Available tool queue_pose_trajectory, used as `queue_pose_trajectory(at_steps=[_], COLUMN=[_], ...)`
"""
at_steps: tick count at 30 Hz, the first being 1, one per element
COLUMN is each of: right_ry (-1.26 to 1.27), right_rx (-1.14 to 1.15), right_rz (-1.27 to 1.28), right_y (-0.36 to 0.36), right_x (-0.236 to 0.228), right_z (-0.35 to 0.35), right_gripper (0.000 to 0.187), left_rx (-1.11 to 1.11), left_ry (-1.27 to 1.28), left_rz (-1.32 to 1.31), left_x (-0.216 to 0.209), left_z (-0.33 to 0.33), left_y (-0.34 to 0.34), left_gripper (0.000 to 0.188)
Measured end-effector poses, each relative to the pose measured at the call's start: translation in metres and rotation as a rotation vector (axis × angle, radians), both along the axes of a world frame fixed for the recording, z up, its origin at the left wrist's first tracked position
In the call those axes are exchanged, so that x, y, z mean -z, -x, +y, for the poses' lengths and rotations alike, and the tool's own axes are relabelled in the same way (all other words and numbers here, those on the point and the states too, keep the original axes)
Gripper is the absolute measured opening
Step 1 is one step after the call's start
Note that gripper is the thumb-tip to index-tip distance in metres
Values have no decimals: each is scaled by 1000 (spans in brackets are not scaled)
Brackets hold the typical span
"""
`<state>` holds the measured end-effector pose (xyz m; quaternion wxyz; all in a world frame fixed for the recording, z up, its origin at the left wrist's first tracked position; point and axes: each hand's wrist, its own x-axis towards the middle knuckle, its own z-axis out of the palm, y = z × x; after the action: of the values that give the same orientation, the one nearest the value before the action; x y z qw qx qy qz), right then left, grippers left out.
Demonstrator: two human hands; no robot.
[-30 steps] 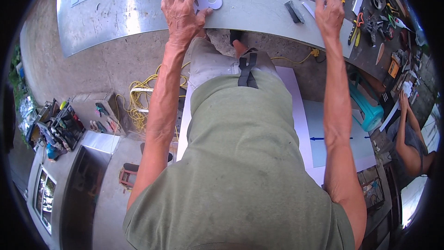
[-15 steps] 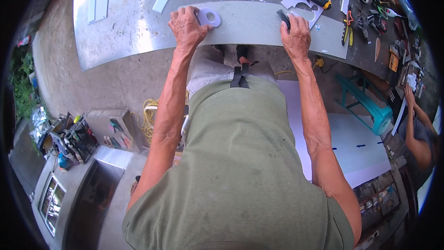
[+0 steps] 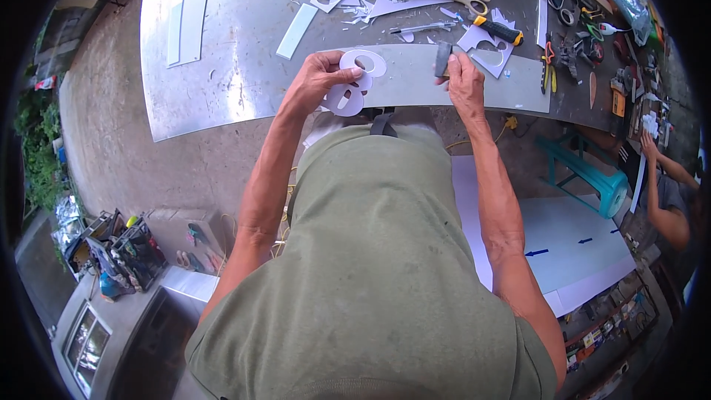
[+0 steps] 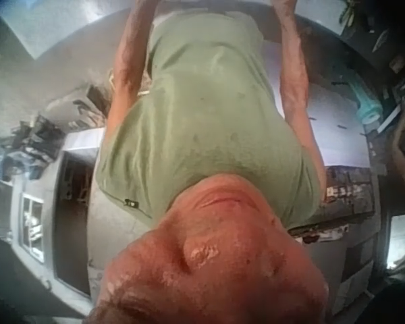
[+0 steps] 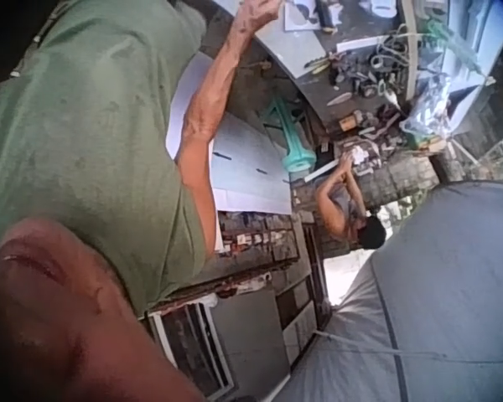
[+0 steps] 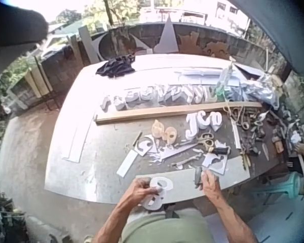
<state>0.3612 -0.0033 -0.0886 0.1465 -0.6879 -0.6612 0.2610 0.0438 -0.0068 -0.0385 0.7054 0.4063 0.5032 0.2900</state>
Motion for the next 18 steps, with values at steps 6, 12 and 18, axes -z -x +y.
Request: queue_pose_trajectory(at_steps=[6,12,18], right_ry=[136,80,370], right_rx=[38,-157,-186], right_rz=[751,802,994], right_y=[74,74,49], right_x=[-103,-134,-135], right_z=[3,-3,-1], right_gripper=[29,32,31], left_rx=[-77,-170,-184], left_ry=[8,22,28], left_rz=[-130,-175,-161], left_x=[-48,-68,-76], left_z=[-11,-29,-49], left_y=[-8,-32,-53], left_gripper=[32,31,32])
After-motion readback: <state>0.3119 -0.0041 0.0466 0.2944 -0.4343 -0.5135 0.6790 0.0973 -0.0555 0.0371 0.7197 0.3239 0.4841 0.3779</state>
